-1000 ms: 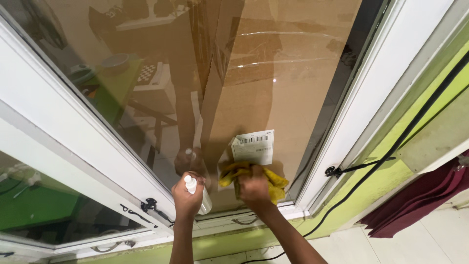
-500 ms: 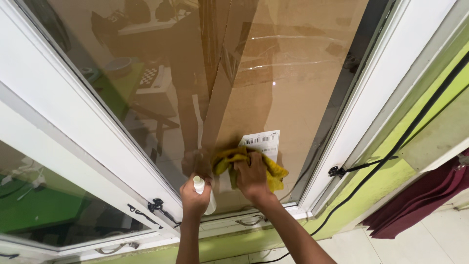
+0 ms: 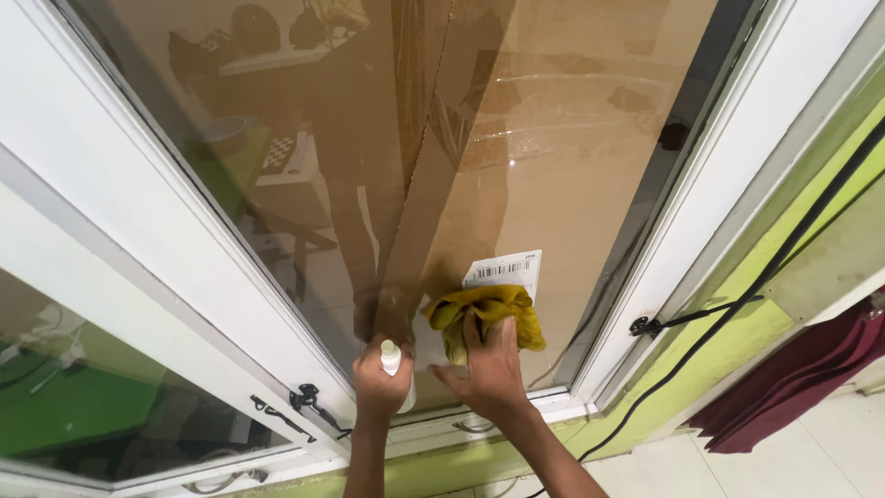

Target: The person sprays a liquid from a bottle onto the surface of a glass door and wipes it with a cloth.

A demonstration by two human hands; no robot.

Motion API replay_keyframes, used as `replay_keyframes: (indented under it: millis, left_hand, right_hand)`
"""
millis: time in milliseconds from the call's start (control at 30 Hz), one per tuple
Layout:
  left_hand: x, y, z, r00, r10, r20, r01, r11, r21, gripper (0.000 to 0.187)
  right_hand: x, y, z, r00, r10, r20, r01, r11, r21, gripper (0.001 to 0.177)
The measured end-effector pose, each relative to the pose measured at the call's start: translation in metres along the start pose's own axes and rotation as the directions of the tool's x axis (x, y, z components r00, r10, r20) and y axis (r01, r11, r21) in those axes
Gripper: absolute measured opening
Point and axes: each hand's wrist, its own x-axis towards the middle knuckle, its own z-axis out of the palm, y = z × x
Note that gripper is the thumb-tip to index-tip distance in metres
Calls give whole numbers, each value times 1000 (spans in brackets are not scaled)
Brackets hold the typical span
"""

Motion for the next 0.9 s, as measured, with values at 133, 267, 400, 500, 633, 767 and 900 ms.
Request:
replay_keyframes:
  millis: [133, 267, 400, 500, 633, 767, 900]
  left_hand:
    - [1, 1, -4, 998, -52, 42, 52, 999, -1, 8]
    - [5, 5, -8, 993, -80, 90, 84, 995, -48, 6]
    - [9, 4, -14, 991, -66, 118, 70, 997, -38, 7]
    - [9, 1, -13, 987, -91, 130, 101, 992, -70, 7]
    - [7, -2, -11, 990, -80, 120, 90, 992, -84, 6]
    - [3, -5, -8, 991, -91, 95, 100, 991, -93, 5]
    - [4, -6, -7, 989, -111, 101, 122, 987, -102, 2]
  right_hand:
    - [8, 1, 7, 849, 247, 467, -125, 953, -277, 125]
    - [27, 0, 34, 560, 464, 686, -309, 886, -347, 142]
    - [29, 5, 61, 371, 549, 749, -366, 828, -425, 139]
    - [19, 19, 81, 426, 527, 736, -380, 842, -383, 130]
    - [-7, 36, 102, 697, 405, 592, -352, 912, -209, 116]
    - [-36, 16, 88, 970, 210, 120, -173, 949, -262, 69]
    - [-37, 16, 47, 877, 310, -367, -93, 859, 503, 53]
